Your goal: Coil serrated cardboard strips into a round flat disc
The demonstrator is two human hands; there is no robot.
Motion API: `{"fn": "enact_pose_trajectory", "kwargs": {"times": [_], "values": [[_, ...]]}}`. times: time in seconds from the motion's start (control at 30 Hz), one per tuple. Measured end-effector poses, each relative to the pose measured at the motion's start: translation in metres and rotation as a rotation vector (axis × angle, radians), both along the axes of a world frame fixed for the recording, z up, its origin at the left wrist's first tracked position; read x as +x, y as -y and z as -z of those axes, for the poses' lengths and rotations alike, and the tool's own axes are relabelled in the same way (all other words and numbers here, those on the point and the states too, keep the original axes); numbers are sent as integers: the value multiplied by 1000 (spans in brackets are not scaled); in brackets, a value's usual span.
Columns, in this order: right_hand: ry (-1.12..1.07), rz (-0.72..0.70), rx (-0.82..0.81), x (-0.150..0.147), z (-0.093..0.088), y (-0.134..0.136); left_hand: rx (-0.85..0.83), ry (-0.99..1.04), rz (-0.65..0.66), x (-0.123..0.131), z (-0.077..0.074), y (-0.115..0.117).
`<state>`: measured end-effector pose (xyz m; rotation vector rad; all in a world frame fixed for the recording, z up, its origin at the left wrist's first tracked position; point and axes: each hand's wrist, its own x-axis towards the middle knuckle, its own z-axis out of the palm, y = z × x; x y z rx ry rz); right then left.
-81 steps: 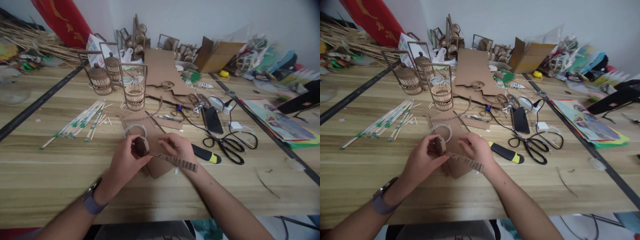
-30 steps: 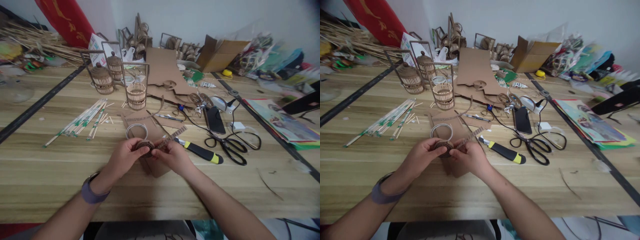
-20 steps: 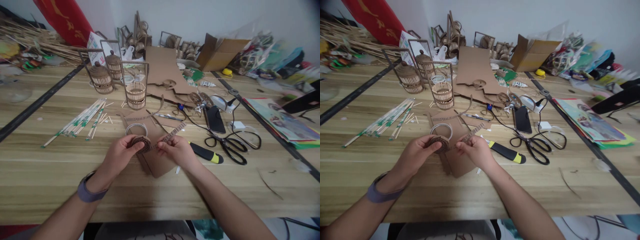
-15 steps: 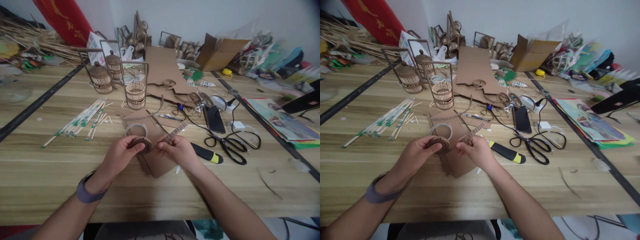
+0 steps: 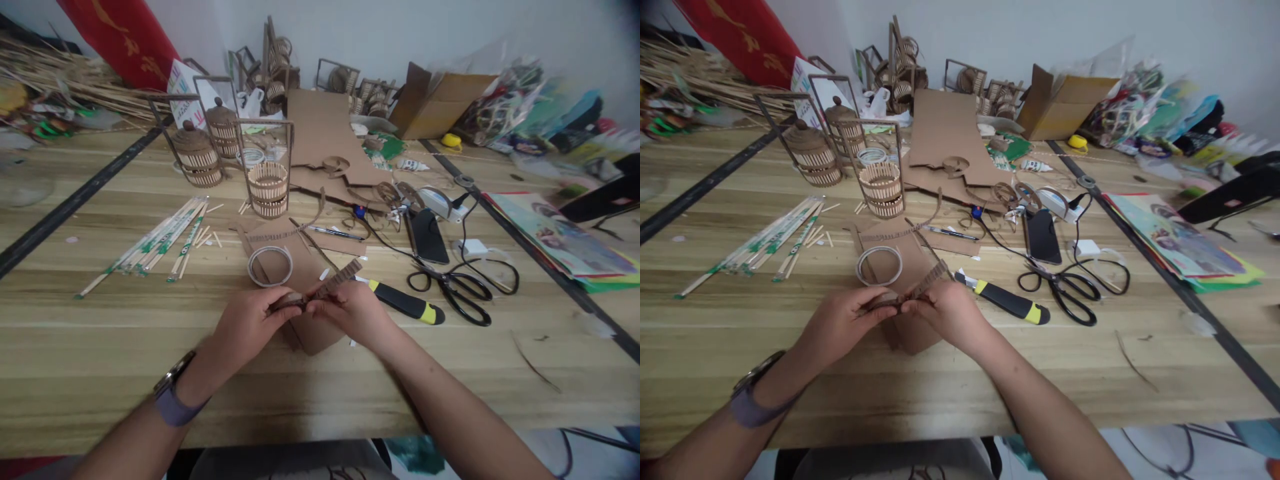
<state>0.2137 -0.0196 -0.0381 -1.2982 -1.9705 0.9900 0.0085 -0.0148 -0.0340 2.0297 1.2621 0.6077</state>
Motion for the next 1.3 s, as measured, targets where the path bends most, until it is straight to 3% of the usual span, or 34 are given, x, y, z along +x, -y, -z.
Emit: {"fn": "enact_pose_trajectory", "kwargs": {"times": [0.17,0.33,0.53,0.67,0.77,0.87,0.97,1.3], "values": [[210,-128,177,1,1,-2,86,-101,55,0,1,3],[435,-195,262,0,0,1,118,-134,118,1,3,10],[622,-271,376,-3,0,8,207,-309,175,4,7,14],[549,-266,364,-2,0,8,245,-281,172,4,12,14],[414,-233,343,2,-1,5,243,-108,92,1,12,13],[371,-160,344,6,0,2,131,37,-4,-3,6,11],[382,-101,347,10,1,0,13,128,-17,-6,0,7],[149,-32,276,12,-14,0,-25,194,-54,-7,-3,5]]}}
